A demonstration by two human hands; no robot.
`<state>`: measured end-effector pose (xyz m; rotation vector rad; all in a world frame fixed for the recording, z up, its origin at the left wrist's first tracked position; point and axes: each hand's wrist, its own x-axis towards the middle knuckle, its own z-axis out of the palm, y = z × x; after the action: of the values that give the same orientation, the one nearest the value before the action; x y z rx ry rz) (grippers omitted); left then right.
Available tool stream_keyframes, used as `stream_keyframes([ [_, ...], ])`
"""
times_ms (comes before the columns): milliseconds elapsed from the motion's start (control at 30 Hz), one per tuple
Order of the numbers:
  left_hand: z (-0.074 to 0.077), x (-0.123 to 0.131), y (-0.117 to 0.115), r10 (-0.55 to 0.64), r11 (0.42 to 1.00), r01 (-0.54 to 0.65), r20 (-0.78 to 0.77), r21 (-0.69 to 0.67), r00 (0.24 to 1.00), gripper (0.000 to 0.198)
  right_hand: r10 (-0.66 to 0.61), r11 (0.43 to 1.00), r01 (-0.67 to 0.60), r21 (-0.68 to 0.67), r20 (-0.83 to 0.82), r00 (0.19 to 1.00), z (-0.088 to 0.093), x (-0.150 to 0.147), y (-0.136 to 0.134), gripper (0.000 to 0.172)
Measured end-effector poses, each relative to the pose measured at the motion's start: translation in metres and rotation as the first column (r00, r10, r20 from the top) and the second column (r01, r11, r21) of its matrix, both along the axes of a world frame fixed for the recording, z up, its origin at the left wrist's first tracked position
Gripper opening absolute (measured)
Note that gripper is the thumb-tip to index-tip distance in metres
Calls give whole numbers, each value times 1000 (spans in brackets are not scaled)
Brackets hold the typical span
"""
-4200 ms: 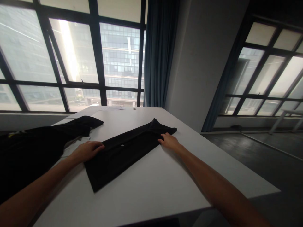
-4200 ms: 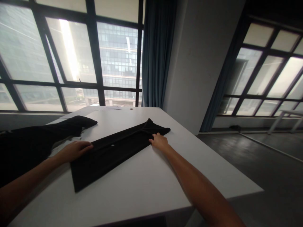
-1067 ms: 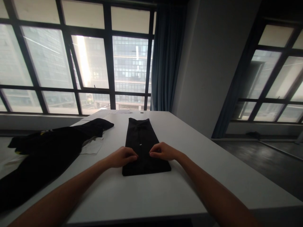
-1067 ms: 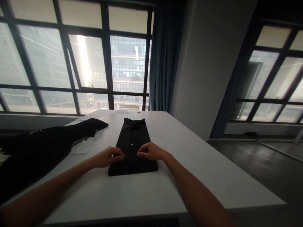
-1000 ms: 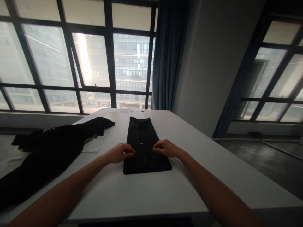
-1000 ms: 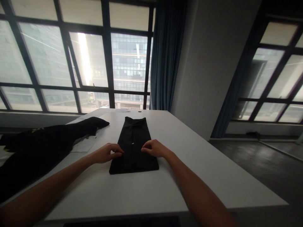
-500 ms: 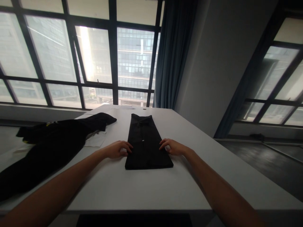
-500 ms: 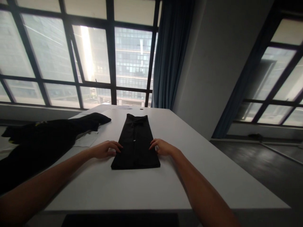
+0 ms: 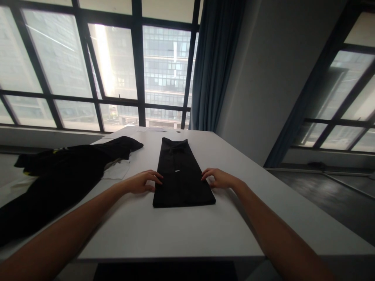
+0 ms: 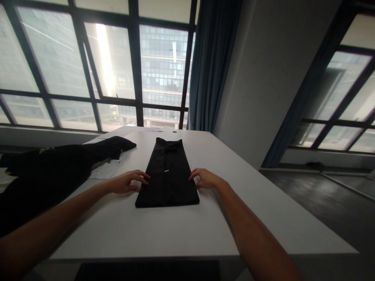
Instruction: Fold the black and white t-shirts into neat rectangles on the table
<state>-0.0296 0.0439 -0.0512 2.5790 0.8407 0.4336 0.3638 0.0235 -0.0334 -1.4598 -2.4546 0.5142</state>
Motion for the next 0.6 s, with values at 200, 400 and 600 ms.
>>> stream_keyframes([
  [200, 2, 4, 0, -55, 998, 53, 53, 37, 997, 30, 53, 998, -52, 44, -42, 998, 5, -9, -5, 26],
  [400, 36, -7, -17, -105, 961, 109, 28, -255, 994, 30, 140, 967, -166, -193, -139, 980, 24, -7, -22, 18],
  [600, 24, 7, -5, 286, 894, -95, 396, -437, 873, 53, -188, 957, 32, -288, -532, 825, 10, -14, -8, 39],
])
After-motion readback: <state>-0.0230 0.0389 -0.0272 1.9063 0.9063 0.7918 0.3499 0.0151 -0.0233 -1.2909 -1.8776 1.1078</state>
